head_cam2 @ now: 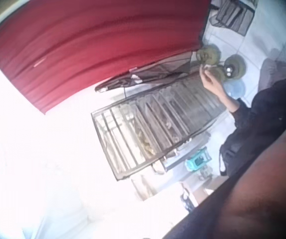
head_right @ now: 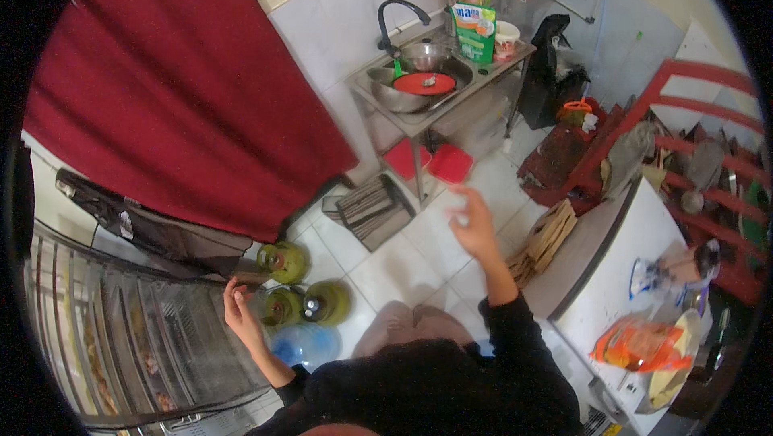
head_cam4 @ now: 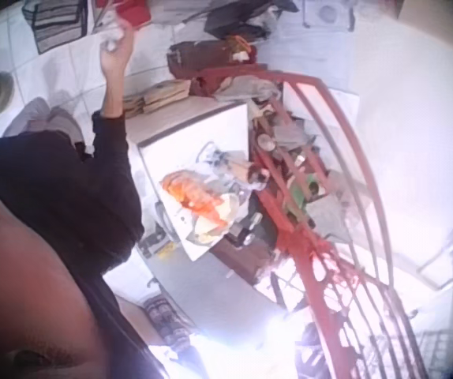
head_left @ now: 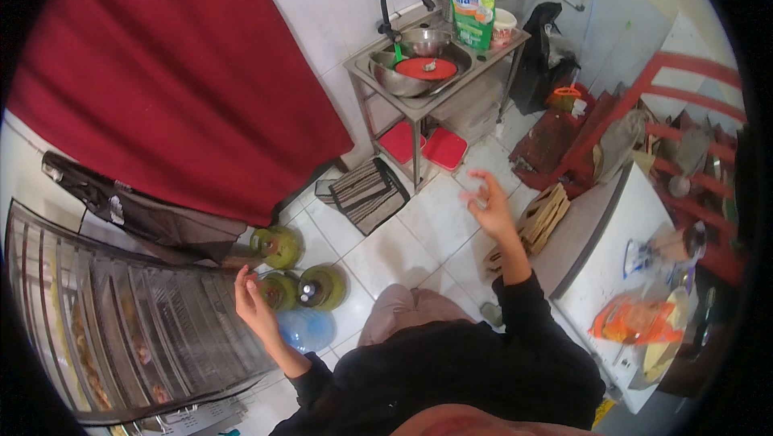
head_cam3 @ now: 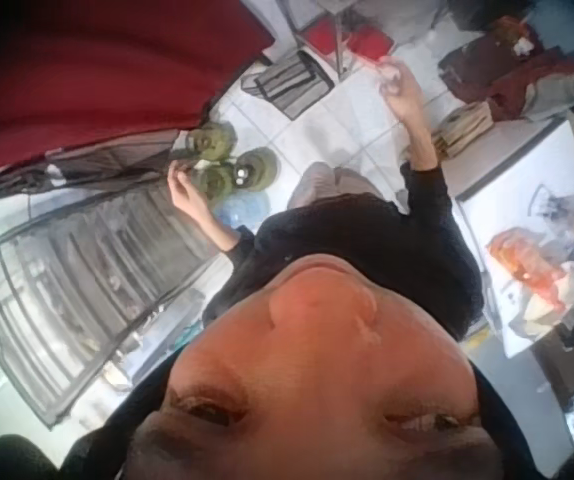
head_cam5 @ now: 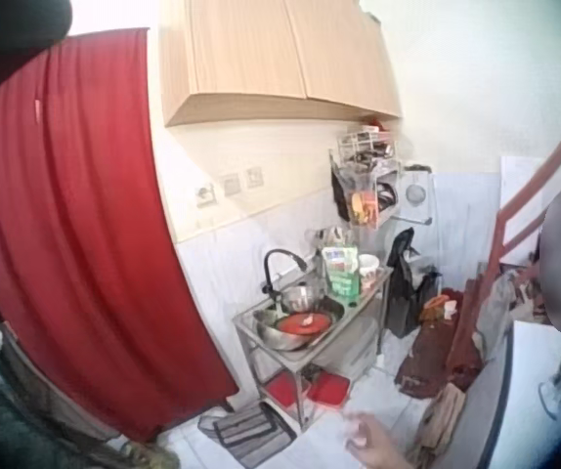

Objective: The person adjusts the controls on an oven, scoops powder from a packet into a bowl of batter using a spoon, and mixes the mixture using a spatula.

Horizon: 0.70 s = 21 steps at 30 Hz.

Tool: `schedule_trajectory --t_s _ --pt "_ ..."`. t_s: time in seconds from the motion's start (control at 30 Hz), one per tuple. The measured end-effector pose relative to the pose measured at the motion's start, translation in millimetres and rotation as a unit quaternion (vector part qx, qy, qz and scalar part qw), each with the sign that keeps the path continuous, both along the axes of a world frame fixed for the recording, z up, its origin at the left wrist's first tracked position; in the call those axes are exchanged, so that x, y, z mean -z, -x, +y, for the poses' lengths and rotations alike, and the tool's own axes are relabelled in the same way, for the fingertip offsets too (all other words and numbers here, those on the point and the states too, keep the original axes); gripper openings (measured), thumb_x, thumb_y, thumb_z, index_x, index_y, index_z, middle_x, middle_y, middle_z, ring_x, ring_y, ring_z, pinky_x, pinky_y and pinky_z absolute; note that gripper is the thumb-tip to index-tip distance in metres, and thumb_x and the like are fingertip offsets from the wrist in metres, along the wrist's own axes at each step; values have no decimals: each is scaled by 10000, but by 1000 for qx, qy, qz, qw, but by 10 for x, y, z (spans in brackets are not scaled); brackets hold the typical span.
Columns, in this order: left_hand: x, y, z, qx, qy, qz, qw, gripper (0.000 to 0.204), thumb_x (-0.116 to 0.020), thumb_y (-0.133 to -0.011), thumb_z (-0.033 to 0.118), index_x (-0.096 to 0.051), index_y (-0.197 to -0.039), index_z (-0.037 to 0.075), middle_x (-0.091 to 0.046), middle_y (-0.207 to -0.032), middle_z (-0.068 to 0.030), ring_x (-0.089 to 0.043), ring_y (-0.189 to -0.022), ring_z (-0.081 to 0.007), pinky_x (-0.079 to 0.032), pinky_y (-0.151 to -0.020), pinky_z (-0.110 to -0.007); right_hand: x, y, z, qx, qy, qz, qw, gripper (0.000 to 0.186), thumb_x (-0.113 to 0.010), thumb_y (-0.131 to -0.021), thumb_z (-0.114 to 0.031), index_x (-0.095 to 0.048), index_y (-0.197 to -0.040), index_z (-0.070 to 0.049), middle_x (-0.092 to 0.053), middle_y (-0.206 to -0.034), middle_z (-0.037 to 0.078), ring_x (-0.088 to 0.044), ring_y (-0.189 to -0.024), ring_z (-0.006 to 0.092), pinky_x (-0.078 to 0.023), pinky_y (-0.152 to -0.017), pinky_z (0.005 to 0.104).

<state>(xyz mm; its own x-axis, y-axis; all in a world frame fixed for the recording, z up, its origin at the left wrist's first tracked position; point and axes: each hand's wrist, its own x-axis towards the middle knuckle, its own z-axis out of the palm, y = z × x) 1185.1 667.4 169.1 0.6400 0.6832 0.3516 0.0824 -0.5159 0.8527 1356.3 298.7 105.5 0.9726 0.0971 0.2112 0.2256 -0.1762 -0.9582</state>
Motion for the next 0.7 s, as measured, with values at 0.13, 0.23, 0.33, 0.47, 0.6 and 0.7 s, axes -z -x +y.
schedule_trajectory --t_s 0.13,0.23,0.33,0.47,0.6,0.7 --pt "270 -1008 -88 64 37 2 997 269 -454 -863 178 -534 -1055 7 -564 -915 -92 -531 -807 -138 -425 -702 -249 -267 -1463 -325 57 47 -94 993 424 -515 -710 71 -428 -1114 -24 -453 -1105 46 -542 -834 112 -422 -714 218" --pt "409 -1845 -326 127 95 -25 987 223 -472 -844 116 -552 -1016 -3 -587 -879 -97 -552 -767 -141 -433 -697 -248 -453 -2385 -567 130 3 -69 989 388 -560 -700 12 -474 -1076 -27 -494 -1053 75 -559 -831 149 -441 -700 240" --pt "530 -2780 -437 207 89 -5 974 211 -482 -840 114 -558 -995 -6 -591 -827 -88 -553 -730 -132 -432 -683 -255 -575 -3067 -706 162 5 -74 984 313 -558 -740 -38 -490 -1045 -19 -521 -999 71 -547 -772 108 -419 -672 215" --pt "398 -3812 -930 287 124 -63 948 176 -492 -824 102 -572 -923 -19 -589 -802 -95 -547 -719 -146 -428 -680 -271 -895 -3808 -1093 218 -6 -113 969 181 -562 -797 -163 -560 -885 -5 -560 -779 20 -511 -687 88 -393 -631 210" --pt "253 -4628 -1550 417 132 -84 895 159 -497 -809 98 -581 -848 -32 -590 -763 -95 -548 -714 -174 -423 -682 -275 -882 -4598 -1757 325 97 -69 938 336 -542 -811 -261 -552 -610 8 -552 -771 80 -526 -698 158 -408 -680 264" --pt "280 -5125 -2036 479 156 -63 862 159 -502 -806 96 -583 -842 -37 -587 -750 -98 -552 -717 -177 -424 -682 -273 -633 -5482 -2314 365 175 -240 882 198 -576 -762 -179 -559 -683 1 -561 -835 113 -531 -790 232 -408 -736 312"
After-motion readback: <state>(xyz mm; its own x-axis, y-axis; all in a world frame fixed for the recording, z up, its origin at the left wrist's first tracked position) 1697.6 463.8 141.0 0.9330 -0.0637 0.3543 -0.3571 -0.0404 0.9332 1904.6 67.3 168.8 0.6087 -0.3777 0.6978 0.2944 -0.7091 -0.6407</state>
